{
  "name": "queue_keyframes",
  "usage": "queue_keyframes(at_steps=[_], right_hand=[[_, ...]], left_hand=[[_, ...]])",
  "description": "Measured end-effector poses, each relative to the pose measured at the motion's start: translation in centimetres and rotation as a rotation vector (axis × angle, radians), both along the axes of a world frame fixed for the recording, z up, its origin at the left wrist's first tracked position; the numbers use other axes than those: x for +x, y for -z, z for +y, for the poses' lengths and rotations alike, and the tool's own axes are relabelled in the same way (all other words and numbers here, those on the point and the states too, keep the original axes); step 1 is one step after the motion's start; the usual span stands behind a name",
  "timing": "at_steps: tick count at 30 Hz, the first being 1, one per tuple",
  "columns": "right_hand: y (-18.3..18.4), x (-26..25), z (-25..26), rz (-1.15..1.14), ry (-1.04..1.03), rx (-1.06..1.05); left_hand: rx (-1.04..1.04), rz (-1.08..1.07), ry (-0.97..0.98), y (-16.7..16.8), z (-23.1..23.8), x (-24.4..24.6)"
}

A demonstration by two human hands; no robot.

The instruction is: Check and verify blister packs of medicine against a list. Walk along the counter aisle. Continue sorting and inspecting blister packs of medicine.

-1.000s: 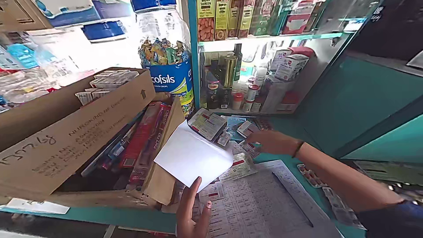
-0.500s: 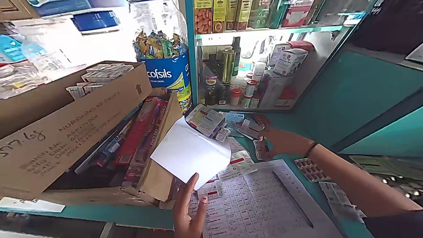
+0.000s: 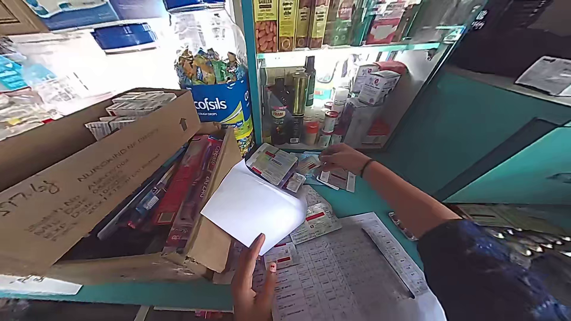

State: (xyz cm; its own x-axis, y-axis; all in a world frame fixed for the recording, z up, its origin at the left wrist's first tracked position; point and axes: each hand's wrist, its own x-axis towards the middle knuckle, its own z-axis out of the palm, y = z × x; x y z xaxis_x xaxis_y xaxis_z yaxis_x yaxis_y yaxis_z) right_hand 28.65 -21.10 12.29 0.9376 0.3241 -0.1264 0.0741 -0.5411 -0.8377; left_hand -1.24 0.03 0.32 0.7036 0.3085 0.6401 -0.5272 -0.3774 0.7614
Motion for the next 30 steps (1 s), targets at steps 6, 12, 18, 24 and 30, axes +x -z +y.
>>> queue_keyframes(at_steps=[6, 12, 18, 24, 30], right_hand=[[0.0, 1.3, -0.2, -0.571, 0.050, -0.674], [2.1, 2.6, -1.2, -0.611, 0.103, -0.625], [-3.4, -0.3, -3.2, -0.485, 0.107, 0.086], [-3.2, -10.2, -3.3, -1.896, -0.163, -0.318], [-2.7, -16.2, -2.8, -2.028, -0.364, -0.311]], left_hand=[[-0.033, 0.031, -0.001, -0.2, 0.0, -0.1], [-0.029, 0.024, 0.013, -0.2, 0.1, -0.1], [-0.036, -0.029, -0.014, 0.1, 0.0, 0.2], [-0.004, -0.210, -0.232, 0.1, -0.1, -0.3], [-0.048, -0.347, -0.171, 0.4, 0.0, -0.7]])
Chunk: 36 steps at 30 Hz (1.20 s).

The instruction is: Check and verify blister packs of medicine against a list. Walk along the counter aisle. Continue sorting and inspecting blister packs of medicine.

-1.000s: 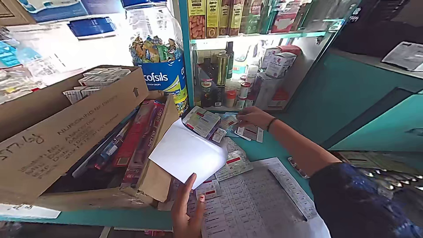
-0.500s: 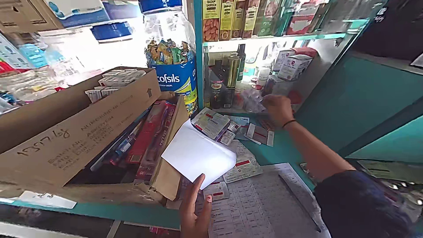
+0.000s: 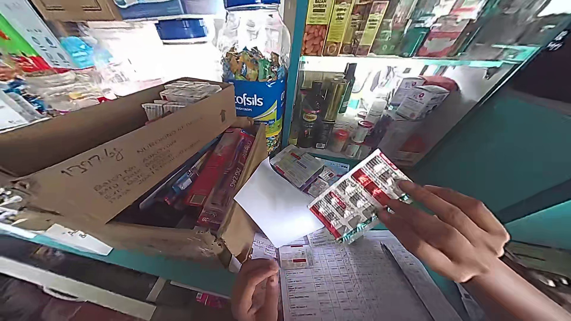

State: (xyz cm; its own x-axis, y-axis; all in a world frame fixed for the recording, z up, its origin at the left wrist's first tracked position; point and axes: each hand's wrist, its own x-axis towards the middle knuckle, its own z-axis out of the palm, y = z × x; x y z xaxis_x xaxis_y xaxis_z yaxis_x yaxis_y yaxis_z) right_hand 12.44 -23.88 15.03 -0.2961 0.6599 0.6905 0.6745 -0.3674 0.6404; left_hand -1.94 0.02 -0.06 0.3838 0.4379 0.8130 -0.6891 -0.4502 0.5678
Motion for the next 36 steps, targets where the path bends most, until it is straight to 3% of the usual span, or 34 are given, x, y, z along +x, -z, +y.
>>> queue_keyframes(at_steps=[5, 7, 9, 12, 15, 17, 19, 22, 25, 27, 30, 36], right_hand=[[-0.2, -0.1, 0.5, -0.007, -0.022, 0.006], [0.2, 1.9, 0.8, 0.030, 0.082, 0.076], [0.8, 4.5, 0.9, 0.315, 0.319, 0.164], [0.2, 10.1, 0.5, 1.035, 0.537, 0.213], [0.9, 14.5, 0.1, 1.325, 0.379, 0.245], [0.8, 15.8, -0.3, 1.358, 0.321, 0.231], [1.3, 16.6, -1.4, 1.311, 0.501, 0.180], [3.6, 18.0, -3.1, 1.414, 0.910, 0.048], [6.6, 18.6, -3.8, 1.502, 1.056, 0.008], [6.6, 18.3, -4.4, 1.464, 1.027, 0.037], [4.5, 17.7, -6.0, 1.448, 0.775, 0.248], [-2.5, 10.2, -8.1, 1.831, 0.490, 0.365]], left_hand=[[-0.007, 0.035, 0.075, 0.0, -0.2, 0.4], [-0.005, 0.044, 0.078, 0.1, -0.2, 0.4], [-0.006, 0.062, 0.091, 0.1, -0.1, 0.4], [-0.009, 0.082, 0.089, 0.0, -0.1, 0.4], [-0.010, 0.080, 0.090, 0.1, 0.0, 0.4], [-0.002, 0.090, 0.091, 0.0, 0.1, 0.5], [0.002, 0.106, 0.094, 0.0, 0.2, 0.3], [-0.002, 0.109, 0.107, 0.0, 0.0, 0.3], [-0.002, 0.116, 0.117, 0.1, 0.0, 0.3], [-0.009, 0.118, 0.124, 0.1, 0.0, 0.3], [-0.006, 0.125, 0.125, 0.0, 0.1, 0.2], [0.058, 0.181, 0.156, -0.2, 0.2, 0.1]])
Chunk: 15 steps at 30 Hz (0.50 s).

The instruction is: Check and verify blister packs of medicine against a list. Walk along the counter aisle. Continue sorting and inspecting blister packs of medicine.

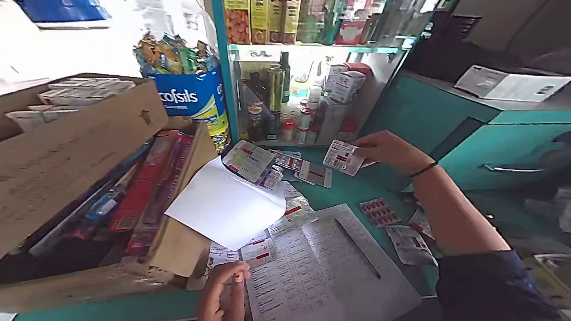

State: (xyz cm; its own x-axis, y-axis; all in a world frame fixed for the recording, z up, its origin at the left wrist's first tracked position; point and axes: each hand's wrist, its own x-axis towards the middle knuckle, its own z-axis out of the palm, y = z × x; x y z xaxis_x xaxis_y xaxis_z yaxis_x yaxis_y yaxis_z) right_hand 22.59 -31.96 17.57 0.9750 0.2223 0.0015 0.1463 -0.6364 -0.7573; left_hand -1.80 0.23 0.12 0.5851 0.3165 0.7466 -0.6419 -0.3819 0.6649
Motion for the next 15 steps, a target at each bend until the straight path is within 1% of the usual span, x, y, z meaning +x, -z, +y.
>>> queue_keyframes(at_steps=[3, 5, 8, 10, 13, 14, 15], right_hand=[[-1.6, -4.9, 0.9, 0.045, -0.021, 0.132], [-1.4, -7.7, 1.2, 0.021, -0.087, 0.220], [-0.5, -10.8, 1.6, -0.032, -0.196, 0.306], [0.8, -12.4, 2.4, -0.050, -0.299, 0.333], [3.7, -14.6, 4.8, 0.006, -0.514, 0.356], [4.8, -15.0, 5.6, -0.016, -0.578, 0.331], [5.7, -15.2, 6.2, -0.074, -0.606, 0.268]], left_hand=[[0.029, 0.028, 0.027, 0.0, 0.2, 0.0], [0.033, 0.029, 0.074, -0.1, 0.3, 0.1], [-0.009, 0.081, 0.251, -0.9, 0.2, 0.3], [-0.059, 0.165, 0.427, -1.8, -0.3, 0.4], [-0.145, 0.342, 0.692, -3.0, -1.8, 0.1], [-0.189, 0.398, 0.731, -3.3, -2.5, -0.1], [-0.230, 0.434, 0.720, -3.3, -3.3, -0.2]])
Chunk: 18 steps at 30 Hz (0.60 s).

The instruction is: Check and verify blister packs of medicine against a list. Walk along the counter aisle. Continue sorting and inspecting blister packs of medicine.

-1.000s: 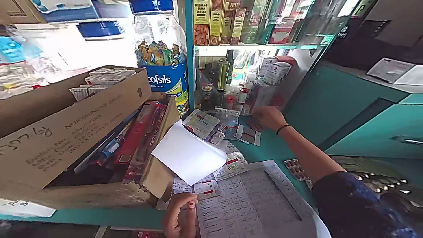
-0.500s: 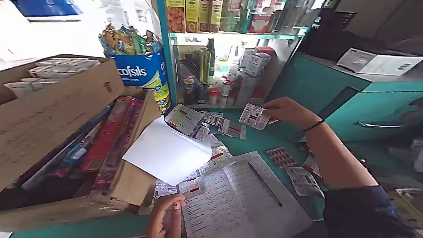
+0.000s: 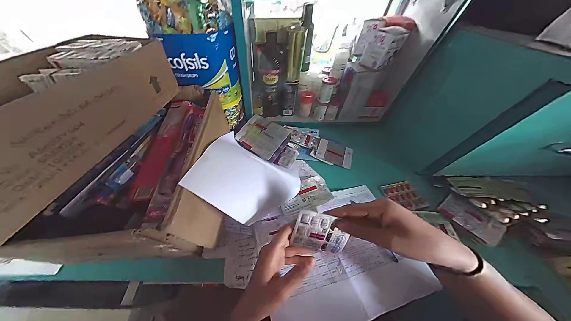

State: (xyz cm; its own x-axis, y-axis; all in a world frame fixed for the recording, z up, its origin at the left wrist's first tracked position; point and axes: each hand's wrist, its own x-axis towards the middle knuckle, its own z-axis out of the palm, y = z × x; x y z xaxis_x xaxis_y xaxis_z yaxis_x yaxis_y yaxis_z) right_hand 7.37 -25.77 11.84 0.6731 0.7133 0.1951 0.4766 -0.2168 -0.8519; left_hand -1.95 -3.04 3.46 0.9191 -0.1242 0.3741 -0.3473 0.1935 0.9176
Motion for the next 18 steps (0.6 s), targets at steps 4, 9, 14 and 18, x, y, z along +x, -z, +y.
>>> queue_keyframes(at_steps=[4, 9, 14, 18], right_hand=[[1.4, 1.5, -1.6, -0.551, 0.380, -0.375], [1.5, 4.4, -5.8, -0.253, 0.779, -0.907], [3.3, 5.0, -6.1, -0.176, 0.816, -1.028], [3.3, 4.9, -5.8, -0.310, 0.940, -0.958]], left_hand=[[0.001, 0.106, -0.156, 0.0, -1.0, -0.2], [-0.047, 0.100, -0.223, -0.1, -0.6, -0.6], [-0.057, 0.092, -0.237, 0.0, -0.8, -0.7], [-0.063, 0.096, -0.230, 0.0, -1.0, -0.7]])
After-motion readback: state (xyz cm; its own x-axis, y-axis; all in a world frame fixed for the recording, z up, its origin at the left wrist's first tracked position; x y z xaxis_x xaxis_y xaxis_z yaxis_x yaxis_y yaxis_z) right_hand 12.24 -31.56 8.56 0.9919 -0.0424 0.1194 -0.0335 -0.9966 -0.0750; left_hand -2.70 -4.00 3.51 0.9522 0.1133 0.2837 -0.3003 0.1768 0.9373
